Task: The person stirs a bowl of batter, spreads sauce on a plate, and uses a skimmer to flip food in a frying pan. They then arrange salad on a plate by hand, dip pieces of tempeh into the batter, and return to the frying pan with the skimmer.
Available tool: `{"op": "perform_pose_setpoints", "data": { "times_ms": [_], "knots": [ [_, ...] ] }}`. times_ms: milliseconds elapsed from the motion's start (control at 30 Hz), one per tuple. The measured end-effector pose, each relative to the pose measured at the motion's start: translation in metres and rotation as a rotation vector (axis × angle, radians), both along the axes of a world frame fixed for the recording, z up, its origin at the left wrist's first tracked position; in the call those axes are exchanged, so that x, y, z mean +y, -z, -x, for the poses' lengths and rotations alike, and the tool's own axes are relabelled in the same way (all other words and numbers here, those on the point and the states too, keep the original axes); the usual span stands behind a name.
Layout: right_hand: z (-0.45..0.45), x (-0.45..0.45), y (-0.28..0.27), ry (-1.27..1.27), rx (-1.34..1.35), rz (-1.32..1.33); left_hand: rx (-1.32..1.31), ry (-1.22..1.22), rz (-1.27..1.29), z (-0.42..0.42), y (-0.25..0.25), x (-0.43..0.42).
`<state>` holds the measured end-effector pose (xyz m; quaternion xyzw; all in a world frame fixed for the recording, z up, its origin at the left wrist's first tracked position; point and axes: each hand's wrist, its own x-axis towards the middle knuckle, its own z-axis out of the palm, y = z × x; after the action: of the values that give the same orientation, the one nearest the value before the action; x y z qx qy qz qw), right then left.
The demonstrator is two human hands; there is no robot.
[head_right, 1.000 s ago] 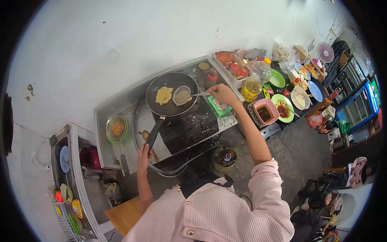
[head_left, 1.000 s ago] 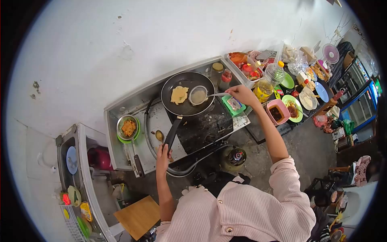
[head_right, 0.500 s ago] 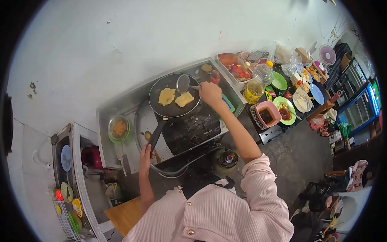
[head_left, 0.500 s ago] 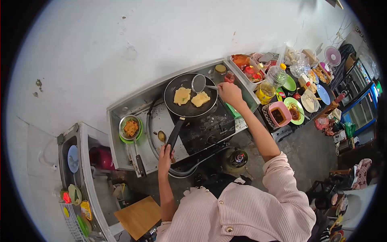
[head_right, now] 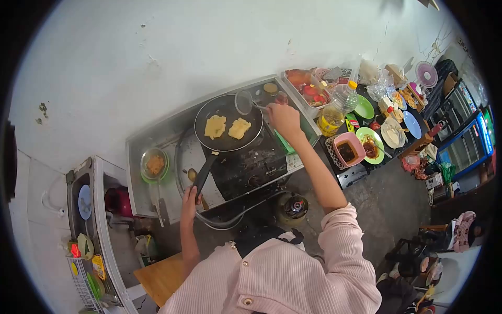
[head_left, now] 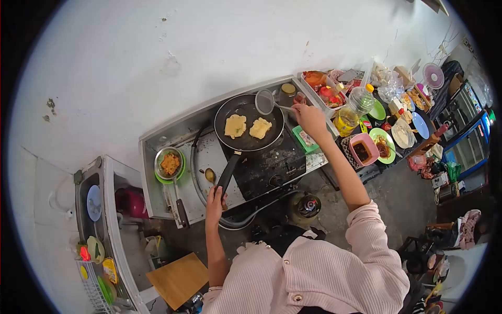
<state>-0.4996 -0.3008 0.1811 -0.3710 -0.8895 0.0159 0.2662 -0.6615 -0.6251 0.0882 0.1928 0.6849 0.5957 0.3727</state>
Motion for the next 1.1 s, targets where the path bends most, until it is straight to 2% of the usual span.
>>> {"op": "perform_pose_setpoints", "data": {
  "times_ms": [167,267,500,667,1100],
  "knots": [
    [-0.024,0.014,0.017,-0.061,-0.009,0.034,0.007,0.012,-0.024,0.001,0.004,0.0],
    [-0.034,0.014,0.017,-0.06,0.034,0.32,0.013,0.024,-0.033,0.002,0.004,0.0],
    [-0.056,0.051,0.05,-0.179,0.118,0.565,-0.008,0.024,-0.005,0.001,0.0,0.0],
    [-0.062,0.046,0.043,-0.174,0.119,0.527,-0.014,0.022,-0.008,0.0,-0.002,0.0],
    [-0.084,0.011,0.022,-0.205,0.215,0.638,-0.005,0.039,-0.039,0.001,0.0,0.0]
  ]
}}
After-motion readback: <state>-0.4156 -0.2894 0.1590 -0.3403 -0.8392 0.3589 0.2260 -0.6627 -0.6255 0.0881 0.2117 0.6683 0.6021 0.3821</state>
